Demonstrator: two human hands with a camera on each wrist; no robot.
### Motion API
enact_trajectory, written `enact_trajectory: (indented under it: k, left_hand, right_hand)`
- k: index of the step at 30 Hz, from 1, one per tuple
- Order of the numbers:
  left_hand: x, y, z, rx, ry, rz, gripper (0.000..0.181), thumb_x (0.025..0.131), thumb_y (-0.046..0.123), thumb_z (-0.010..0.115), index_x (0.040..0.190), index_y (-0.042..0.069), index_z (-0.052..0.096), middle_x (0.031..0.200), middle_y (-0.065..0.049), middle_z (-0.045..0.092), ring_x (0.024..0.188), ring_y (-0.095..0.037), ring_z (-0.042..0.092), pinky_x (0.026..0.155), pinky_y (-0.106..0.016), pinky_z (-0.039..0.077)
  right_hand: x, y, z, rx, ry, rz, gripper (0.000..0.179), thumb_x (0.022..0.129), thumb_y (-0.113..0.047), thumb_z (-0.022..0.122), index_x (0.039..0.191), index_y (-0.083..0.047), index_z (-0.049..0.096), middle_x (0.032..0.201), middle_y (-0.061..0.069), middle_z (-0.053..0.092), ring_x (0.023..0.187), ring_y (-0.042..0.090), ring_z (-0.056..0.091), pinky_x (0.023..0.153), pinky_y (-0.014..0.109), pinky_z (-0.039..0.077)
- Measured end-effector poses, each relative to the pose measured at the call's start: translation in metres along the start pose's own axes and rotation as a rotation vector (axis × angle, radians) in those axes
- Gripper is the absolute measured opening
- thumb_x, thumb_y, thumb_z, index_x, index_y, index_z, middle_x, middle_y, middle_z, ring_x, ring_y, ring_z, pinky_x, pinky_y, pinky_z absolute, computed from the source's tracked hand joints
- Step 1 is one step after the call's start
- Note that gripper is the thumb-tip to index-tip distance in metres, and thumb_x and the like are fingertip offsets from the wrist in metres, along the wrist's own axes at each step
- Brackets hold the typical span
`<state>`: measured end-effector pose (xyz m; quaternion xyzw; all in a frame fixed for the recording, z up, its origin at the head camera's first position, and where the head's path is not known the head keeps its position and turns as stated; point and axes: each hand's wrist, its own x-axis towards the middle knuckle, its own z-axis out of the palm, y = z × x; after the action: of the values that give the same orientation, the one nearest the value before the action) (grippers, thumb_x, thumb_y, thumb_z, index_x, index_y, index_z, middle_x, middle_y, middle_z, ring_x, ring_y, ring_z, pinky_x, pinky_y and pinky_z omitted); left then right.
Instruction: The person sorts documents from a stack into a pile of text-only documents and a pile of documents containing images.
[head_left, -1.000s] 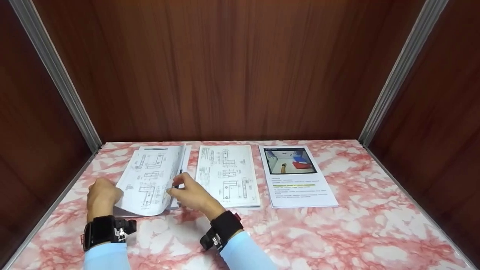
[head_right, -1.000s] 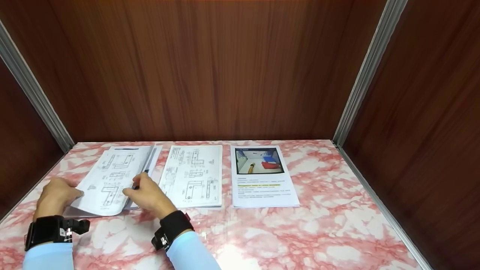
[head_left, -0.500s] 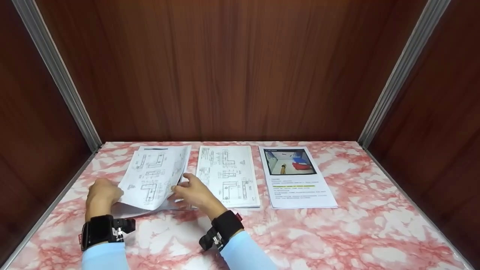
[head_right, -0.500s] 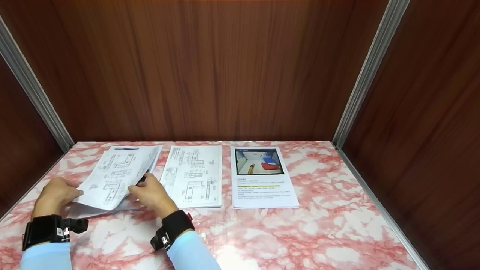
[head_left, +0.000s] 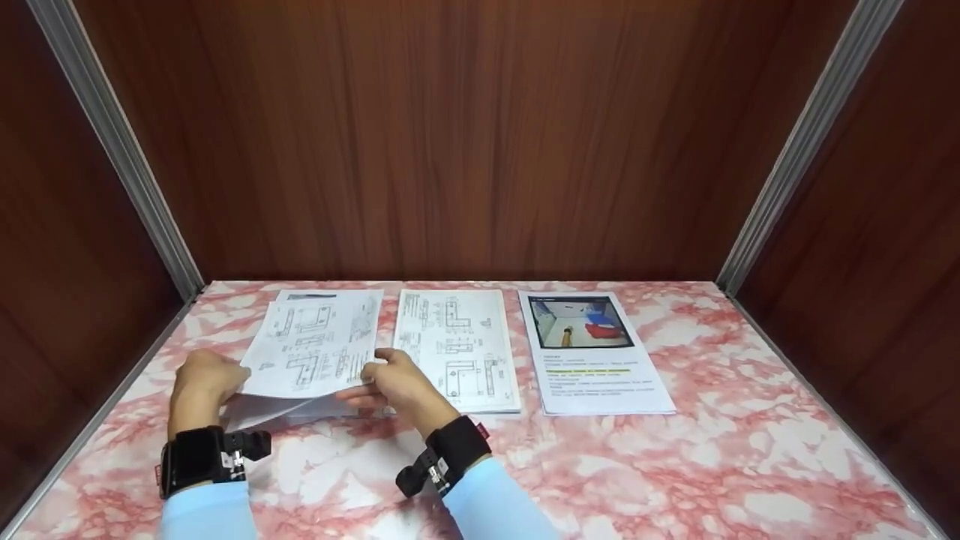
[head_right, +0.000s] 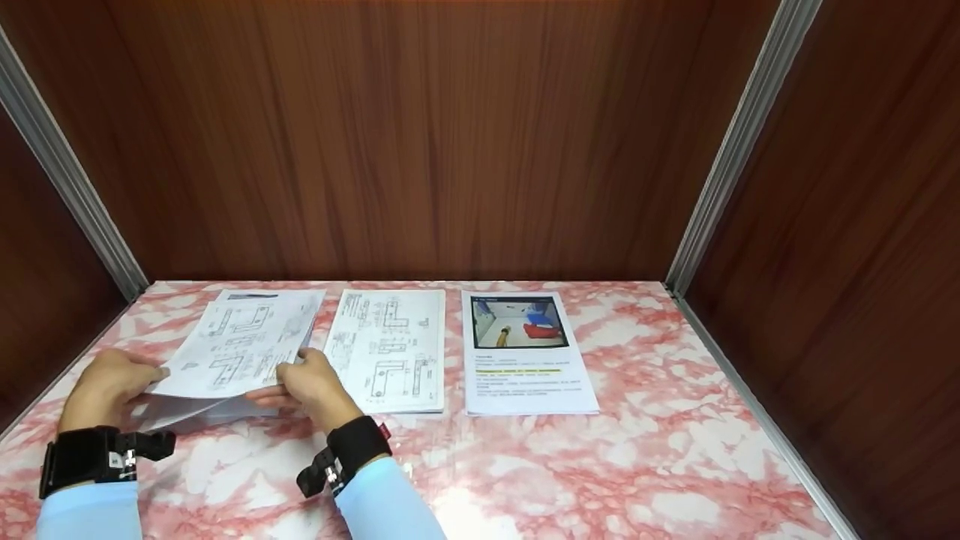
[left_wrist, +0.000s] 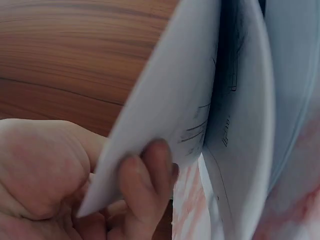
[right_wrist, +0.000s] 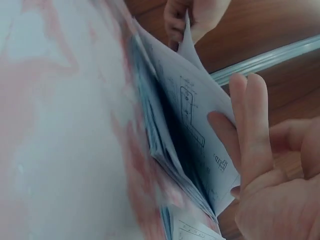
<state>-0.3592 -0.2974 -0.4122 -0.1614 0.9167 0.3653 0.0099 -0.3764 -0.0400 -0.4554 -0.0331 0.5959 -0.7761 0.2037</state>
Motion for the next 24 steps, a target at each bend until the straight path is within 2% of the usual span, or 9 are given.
enact_trajectory:
  k: [3,7,12,15,19,21,24]
  left_hand:
    - [-0.002,0.002,-0.001,-0.015,0.030,0.017,0.033,0.078,0.020,0.056,0.099,-0.006,0.063,0.091,-0.019,0.060,0.077,-0.029,0.054,0.056,-0.030,0.044]
    - [-0.004,0.004,-0.002,-0.014,0.041,0.008,0.035,0.081,0.024,0.056,0.100,-0.005,0.063,0.090,-0.019,0.060,0.080,-0.030,0.054,0.058,-0.029,0.043]
    - [-0.005,0.003,-0.001,-0.105,-0.022,-0.053,0.035,0.083,0.023,0.055,0.103,-0.005,0.059,0.071,-0.008,0.058,0.067,-0.022,0.057,0.053,-0.038,0.050]
    - [-0.003,0.002,0.001,-0.113,-0.042,-0.070,0.040,0.082,0.024,0.056,0.107,-0.007,0.058,0.070,-0.007,0.059,0.066,-0.021,0.057,0.055,-0.038,0.051]
    - [0.002,-0.004,0.006,-0.021,-0.055,-0.036,0.048,0.079,0.026,0.062,0.107,-0.012,0.056,0.089,-0.019,0.060,0.075,-0.025,0.055,0.061,-0.029,0.045]
    - [0.005,-0.007,0.009,-0.020,-0.087,-0.042,0.054,0.079,0.026,0.064,0.111,-0.016,0.052,0.095,-0.022,0.057,0.077,-0.026,0.054,0.062,-0.027,0.043]
    - [0.008,-0.009,0.014,-0.045,-0.136,-0.076,0.060,0.079,0.025,0.065,0.114,-0.019,0.047,0.092,-0.020,0.056,0.074,-0.023,0.056,0.061,-0.027,0.046]
  right_hand:
    - [0.001,0.000,-0.002,0.020,-0.019,-0.015,0.046,0.083,0.001,0.043,0.129,0.006,0.036,0.106,0.024,0.064,0.070,0.029,0.070,0.066,0.033,0.057]
    - [0.002,0.001,-0.004,0.015,-0.022,-0.018,0.034,0.084,0.000,0.046,0.117,0.003,0.043,0.092,0.019,0.069,0.063,0.025,0.069,0.063,0.032,0.057]
    - [0.001,0.003,-0.004,-0.025,0.007,0.061,0.047,0.085,-0.003,0.048,0.130,-0.004,0.035,0.084,0.022,0.070,0.059,0.022,0.068,0.054,0.027,0.055]
    - [0.000,0.003,-0.005,-0.034,0.029,0.088,0.052,0.084,-0.003,0.049,0.132,-0.012,0.032,0.082,0.022,0.070,0.056,0.019,0.066,0.048,0.022,0.052]
    - [-0.001,0.003,-0.007,-0.054,0.057,0.092,0.033,0.082,-0.003,0.045,0.115,-0.005,0.045,0.080,0.022,0.070,0.054,0.018,0.066,0.047,0.022,0.051]
    - [-0.001,0.004,-0.008,-0.086,0.071,0.100,0.026,0.082,-0.004,0.044,0.106,0.000,0.051,0.078,0.022,0.070,0.055,0.020,0.067,0.048,0.024,0.053]
    - [-0.003,0.006,-0.007,-0.140,0.093,0.122,0.021,0.083,-0.004,0.044,0.100,0.003,0.054,0.076,0.022,0.070,0.057,0.024,0.068,0.052,0.029,0.055]
